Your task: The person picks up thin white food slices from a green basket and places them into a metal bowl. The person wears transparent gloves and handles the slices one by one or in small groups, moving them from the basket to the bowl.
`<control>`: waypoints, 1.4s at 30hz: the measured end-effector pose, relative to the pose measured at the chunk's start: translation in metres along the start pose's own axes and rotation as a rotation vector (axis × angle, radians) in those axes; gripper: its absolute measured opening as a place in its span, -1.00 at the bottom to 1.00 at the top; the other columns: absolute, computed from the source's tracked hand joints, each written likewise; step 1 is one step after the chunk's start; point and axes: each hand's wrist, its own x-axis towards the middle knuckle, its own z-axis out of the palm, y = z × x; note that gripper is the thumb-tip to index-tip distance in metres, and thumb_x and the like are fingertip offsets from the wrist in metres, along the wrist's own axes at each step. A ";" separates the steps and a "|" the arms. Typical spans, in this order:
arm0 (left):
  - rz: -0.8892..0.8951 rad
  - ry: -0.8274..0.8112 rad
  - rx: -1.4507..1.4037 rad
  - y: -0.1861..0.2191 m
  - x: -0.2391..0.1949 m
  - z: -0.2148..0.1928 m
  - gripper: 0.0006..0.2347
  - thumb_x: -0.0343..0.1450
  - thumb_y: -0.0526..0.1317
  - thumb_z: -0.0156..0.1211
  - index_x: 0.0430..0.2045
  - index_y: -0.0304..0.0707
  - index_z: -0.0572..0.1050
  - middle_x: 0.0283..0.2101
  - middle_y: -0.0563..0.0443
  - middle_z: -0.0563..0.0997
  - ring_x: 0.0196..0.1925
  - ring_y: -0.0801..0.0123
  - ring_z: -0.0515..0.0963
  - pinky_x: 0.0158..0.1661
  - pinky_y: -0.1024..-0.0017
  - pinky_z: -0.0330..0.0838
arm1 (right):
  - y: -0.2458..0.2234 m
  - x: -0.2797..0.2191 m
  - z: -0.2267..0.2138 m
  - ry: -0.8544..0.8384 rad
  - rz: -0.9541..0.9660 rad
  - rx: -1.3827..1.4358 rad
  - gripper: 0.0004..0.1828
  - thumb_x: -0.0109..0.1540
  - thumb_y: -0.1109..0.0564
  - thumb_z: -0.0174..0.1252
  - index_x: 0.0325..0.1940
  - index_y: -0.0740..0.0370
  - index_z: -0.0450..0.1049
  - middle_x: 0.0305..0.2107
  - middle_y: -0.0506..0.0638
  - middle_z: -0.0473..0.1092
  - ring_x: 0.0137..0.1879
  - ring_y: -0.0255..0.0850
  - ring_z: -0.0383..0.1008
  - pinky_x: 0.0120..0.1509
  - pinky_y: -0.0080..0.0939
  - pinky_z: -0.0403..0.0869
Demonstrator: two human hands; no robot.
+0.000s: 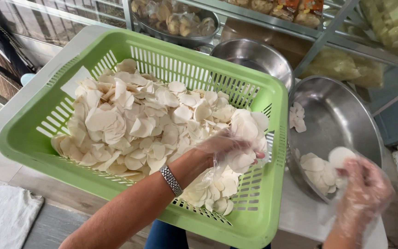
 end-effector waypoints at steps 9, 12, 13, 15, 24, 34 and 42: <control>-0.015 -0.041 0.002 -0.002 0.005 0.002 -0.53 0.56 0.02 -0.11 0.22 -0.39 0.16 -0.04 -0.49 0.60 -0.29 -0.06 0.66 -0.19 0.09 0.58 | 0.140 0.045 -0.054 0.004 -0.361 -1.003 -0.19 0.27 -0.44 0.44 0.39 0.15 0.64 -0.26 -0.16 0.57 -0.15 -0.38 0.59 -0.07 -0.44 0.50; 0.005 0.024 -0.041 0.004 -0.010 0.012 -0.48 0.50 -0.29 -0.05 0.35 -0.47 -0.04 0.03 -0.64 0.54 0.01 -0.10 0.63 -0.03 -0.05 0.57 | -0.018 -0.002 -0.001 -0.132 -0.111 -0.412 -0.58 0.50 0.08 0.33 0.33 0.43 0.53 0.13 0.22 0.49 0.26 0.03 0.46 0.38 -0.02 0.37; 0.004 0.072 0.003 0.005 -0.014 0.015 -0.61 0.46 -0.38 -0.03 0.19 -0.57 0.14 -0.06 -0.54 0.60 -0.07 -0.04 0.67 -0.16 0.08 0.60 | -0.051 -0.009 0.016 -0.313 -0.191 -0.296 -0.66 0.37 0.22 0.30 0.22 0.36 0.52 0.09 0.18 0.47 0.23 0.00 0.47 0.40 -0.07 0.42; 0.004 0.106 0.061 0.010 -0.014 0.019 -0.71 0.43 -0.47 -0.01 0.03 -0.66 0.32 -0.15 -0.45 0.66 -0.14 0.01 0.70 -0.28 0.21 0.63 | -0.087 -0.018 0.047 -0.475 -0.274 -0.178 -0.68 0.24 0.35 0.26 0.10 0.30 0.51 0.06 0.14 0.45 0.21 -0.03 0.49 0.41 -0.11 0.48; -0.077 0.343 0.369 0.011 -0.005 0.006 -0.85 0.43 -0.31 0.13 -0.19 -0.20 0.35 -0.17 -0.10 0.47 -0.33 0.34 0.44 -0.38 0.50 0.40 | -0.096 -0.035 0.092 -0.722 -0.019 -0.219 -0.78 0.17 0.08 0.27 -0.12 0.11 0.58 -0.02 -0.03 0.48 -0.21 -0.28 0.48 -0.17 -0.38 0.60; -0.096 0.175 0.453 0.023 -0.020 0.017 -0.76 0.45 -0.13 0.10 -0.15 -0.34 0.49 -0.06 -0.17 0.57 -0.20 0.21 0.53 -0.16 0.36 0.41 | -0.084 -0.031 0.090 -0.595 0.086 0.079 -0.88 0.20 0.22 0.32 -0.21 0.31 0.59 -0.34 0.09 0.61 -0.24 -0.18 0.68 -0.17 -0.34 0.72; 0.036 0.217 -0.342 -0.022 0.052 -0.067 -0.69 0.31 -0.46 0.28 -0.13 -0.59 0.34 -0.32 -0.47 0.56 -0.36 -0.21 0.70 -0.26 -0.27 0.58 | -0.085 -0.027 0.097 -0.440 0.338 0.158 -0.82 0.21 0.16 0.41 -0.14 0.20 0.58 -0.42 -0.01 0.54 -0.24 -0.38 0.45 -0.08 -0.30 0.51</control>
